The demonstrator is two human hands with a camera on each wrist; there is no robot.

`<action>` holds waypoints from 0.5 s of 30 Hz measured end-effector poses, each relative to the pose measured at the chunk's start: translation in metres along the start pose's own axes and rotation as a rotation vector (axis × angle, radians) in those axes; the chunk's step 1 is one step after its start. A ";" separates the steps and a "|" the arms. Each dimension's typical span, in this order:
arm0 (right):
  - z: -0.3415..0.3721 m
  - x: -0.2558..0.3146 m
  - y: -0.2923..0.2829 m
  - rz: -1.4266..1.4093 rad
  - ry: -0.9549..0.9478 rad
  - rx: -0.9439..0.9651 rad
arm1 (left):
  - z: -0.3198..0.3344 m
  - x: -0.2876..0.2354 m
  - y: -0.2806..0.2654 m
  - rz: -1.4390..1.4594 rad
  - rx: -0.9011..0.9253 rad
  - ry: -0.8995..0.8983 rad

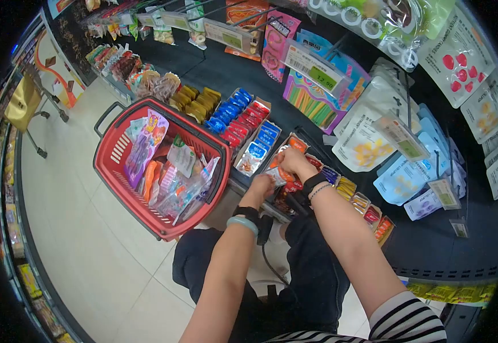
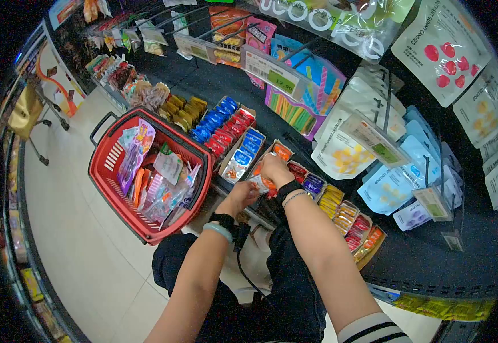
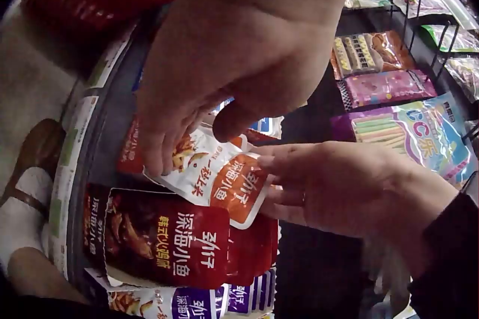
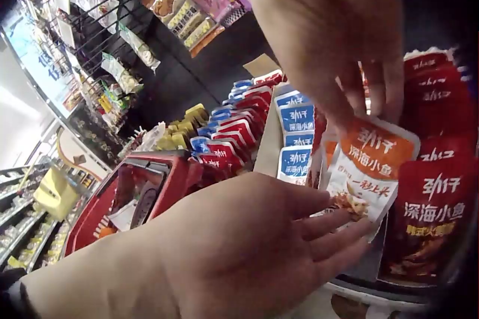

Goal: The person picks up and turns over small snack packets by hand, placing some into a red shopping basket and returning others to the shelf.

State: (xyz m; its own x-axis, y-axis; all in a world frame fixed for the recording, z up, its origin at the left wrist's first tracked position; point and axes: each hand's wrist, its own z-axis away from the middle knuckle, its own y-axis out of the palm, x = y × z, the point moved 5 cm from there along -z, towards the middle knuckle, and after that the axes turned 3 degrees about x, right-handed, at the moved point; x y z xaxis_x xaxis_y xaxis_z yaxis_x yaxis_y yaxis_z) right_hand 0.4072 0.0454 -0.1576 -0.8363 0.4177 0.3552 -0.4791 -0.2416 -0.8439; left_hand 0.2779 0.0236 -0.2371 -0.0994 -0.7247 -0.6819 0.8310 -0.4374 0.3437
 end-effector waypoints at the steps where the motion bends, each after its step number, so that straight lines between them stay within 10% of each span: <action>1: 0.000 0.000 -0.001 0.000 0.000 -0.003 | 0.000 -0.001 0.002 -0.001 0.002 0.003; 13: -0.010 0.011 0.012 0.162 -0.040 -0.053 | -0.031 0.022 -0.019 0.021 -0.097 -0.067; 15: 0.003 0.021 -0.004 0.026 0.002 -0.173 | -0.077 0.032 -0.045 -0.417 -0.052 0.275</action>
State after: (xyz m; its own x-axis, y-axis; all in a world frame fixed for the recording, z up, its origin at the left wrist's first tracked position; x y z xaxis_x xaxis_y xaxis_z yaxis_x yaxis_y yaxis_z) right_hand 0.3910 0.0530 -0.1452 -0.8473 0.4149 0.3314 -0.4039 -0.0983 -0.9095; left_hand 0.2793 0.0609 -0.3244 -0.2865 -0.3239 -0.9017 0.7780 -0.6279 -0.0217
